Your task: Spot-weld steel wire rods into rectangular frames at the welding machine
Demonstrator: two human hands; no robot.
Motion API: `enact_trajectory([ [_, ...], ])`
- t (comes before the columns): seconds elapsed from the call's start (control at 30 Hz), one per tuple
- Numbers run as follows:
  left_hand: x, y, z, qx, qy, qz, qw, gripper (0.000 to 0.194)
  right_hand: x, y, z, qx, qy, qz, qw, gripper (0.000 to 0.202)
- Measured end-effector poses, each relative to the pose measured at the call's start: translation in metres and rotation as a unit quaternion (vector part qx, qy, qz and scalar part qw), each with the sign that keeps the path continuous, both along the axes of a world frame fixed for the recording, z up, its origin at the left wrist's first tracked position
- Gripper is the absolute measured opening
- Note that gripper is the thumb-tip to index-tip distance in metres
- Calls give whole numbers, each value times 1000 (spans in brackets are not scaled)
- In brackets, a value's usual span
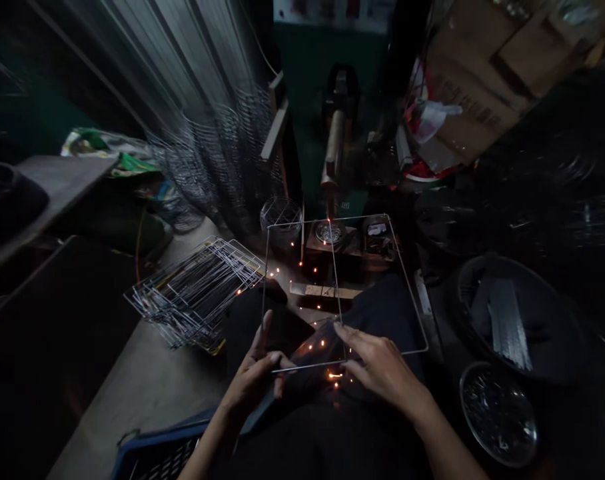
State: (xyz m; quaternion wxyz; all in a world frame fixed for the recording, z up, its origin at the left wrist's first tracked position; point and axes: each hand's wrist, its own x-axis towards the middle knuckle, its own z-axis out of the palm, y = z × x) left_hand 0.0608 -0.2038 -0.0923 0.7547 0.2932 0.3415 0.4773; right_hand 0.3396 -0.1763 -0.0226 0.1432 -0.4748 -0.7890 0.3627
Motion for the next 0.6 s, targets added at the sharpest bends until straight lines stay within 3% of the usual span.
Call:
enact_trajectory([
  [0.13, -3, 1, -8, 3, 1, 1, 1000, 92, -2, -3, -5, 25, -12, 8, 1000, 70],
  [0.27, -5, 22, 1, 13, -4, -6, 1000, 94, -1, 17, -11, 87, -20, 26, 996, 68],
  [0.37, -6, 70, 9, 35, -1, 12, 999, 95, 0, 62, -15, 157, -44, 13, 986, 69],
  [0.6, -13, 213, 11, 109, -22, 26, 993, 100, 11, 201, -5, 244, -83, -52, 965, 64],
])
